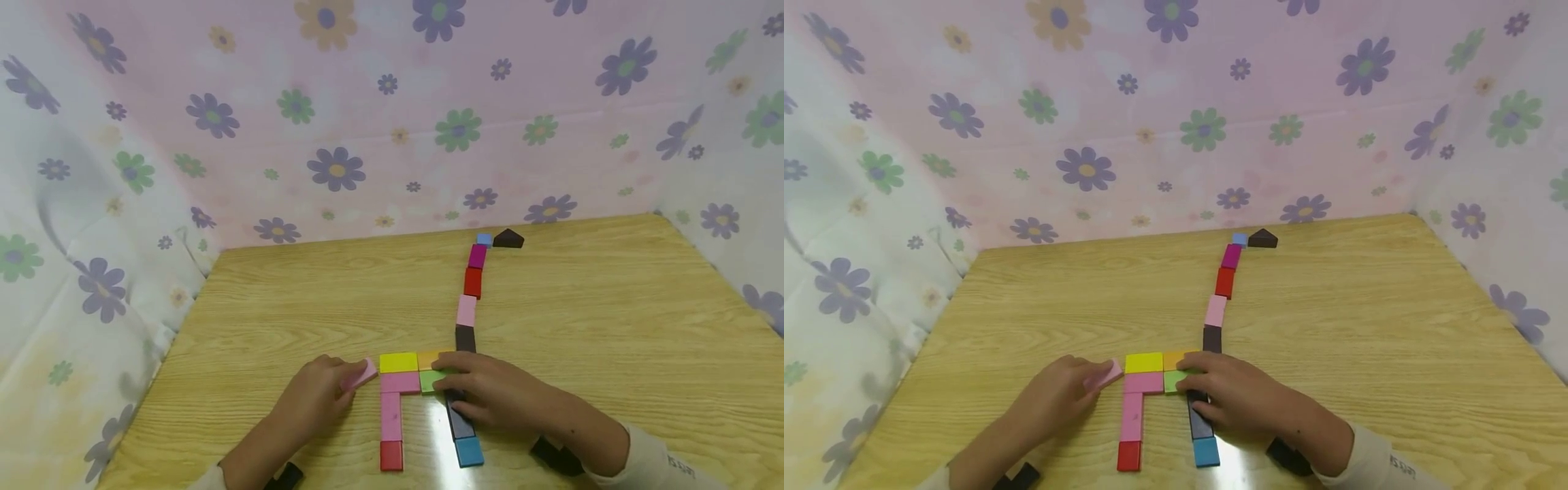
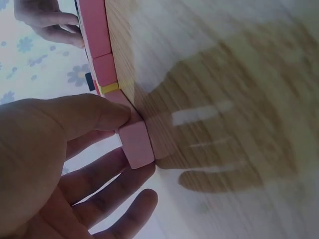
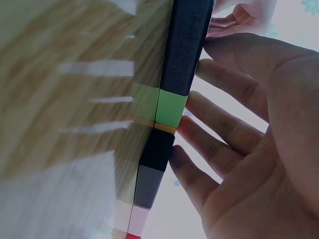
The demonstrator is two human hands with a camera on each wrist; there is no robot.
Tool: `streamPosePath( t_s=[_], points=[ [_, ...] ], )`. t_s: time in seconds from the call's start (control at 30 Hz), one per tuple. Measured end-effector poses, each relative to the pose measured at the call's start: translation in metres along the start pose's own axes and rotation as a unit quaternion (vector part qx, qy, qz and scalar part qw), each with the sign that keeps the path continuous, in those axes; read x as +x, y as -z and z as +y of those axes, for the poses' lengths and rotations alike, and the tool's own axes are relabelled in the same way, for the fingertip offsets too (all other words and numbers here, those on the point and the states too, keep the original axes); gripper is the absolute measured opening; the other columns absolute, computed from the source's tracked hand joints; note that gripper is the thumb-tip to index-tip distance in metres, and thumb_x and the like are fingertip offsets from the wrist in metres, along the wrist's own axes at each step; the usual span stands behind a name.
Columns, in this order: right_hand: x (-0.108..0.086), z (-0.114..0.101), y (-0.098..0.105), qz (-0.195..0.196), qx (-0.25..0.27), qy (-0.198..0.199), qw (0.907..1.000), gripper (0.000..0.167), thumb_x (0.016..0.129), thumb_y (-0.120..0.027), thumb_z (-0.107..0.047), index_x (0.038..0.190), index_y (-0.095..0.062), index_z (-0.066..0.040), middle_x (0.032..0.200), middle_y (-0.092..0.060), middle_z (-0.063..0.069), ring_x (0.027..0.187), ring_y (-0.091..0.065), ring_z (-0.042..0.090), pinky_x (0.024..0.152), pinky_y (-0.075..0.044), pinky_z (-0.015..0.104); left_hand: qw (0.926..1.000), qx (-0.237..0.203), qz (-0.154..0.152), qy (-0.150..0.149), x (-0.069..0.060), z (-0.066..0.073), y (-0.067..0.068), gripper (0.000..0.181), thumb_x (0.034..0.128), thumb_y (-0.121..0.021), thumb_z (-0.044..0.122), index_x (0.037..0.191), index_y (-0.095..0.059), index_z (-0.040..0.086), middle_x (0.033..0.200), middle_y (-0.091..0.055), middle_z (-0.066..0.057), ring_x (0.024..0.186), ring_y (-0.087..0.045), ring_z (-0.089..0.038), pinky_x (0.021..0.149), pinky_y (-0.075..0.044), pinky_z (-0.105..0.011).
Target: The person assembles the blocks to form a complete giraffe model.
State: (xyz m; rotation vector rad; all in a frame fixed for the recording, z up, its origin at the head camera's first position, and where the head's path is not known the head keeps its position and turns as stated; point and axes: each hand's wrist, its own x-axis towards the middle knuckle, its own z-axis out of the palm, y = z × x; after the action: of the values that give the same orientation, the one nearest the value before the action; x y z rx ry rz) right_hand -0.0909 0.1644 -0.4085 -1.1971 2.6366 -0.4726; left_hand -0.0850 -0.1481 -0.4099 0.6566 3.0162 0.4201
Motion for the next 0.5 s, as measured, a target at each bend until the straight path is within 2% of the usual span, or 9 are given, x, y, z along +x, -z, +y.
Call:
streamPosePath(
  t_s=[0.27, 0.5],
  points=[
    [-0.0036, 0.0010, -0.0002, 0.001, -0.002, -0.002, 1.0000, 0.036, 0.096, -0.068, -0.029, 0.131, -0.066, -0.026, 0.147, -0.051, 0.000, 0.135, -0.051, 0.021, 0.104, -0.049, 0.044, 1.0000, -0.003, -0.008, 0.004, 0.0031, 0.0041, 0.0000, 0.038, 0.0838, -0.076, 0.013, 0.122, -0.074, 0.018, 0.101, -0.077, -0.004, 0.088, -0.066, -0.017, 0.069, -0.052, -0.029],
    [-0.0041, -0.0007, -0.0025, 0.000, 0.005, -0.011, 0.9999, 0.037, 0.095, -0.068, -0.030, 0.132, -0.066, -0.027, 0.147, -0.051, -0.001, 0.133, -0.052, 0.020, 0.104, -0.050, 0.044, 1.0000, -0.004, -0.002, -0.003, 0.0017, 0.0048, 0.0039, 0.034, 0.0857, -0.076, 0.021, 0.119, -0.073, 0.017, 0.103, -0.075, -0.004, 0.088, -0.064, -0.014, 0.073, -0.053, -0.031]
  ],
)
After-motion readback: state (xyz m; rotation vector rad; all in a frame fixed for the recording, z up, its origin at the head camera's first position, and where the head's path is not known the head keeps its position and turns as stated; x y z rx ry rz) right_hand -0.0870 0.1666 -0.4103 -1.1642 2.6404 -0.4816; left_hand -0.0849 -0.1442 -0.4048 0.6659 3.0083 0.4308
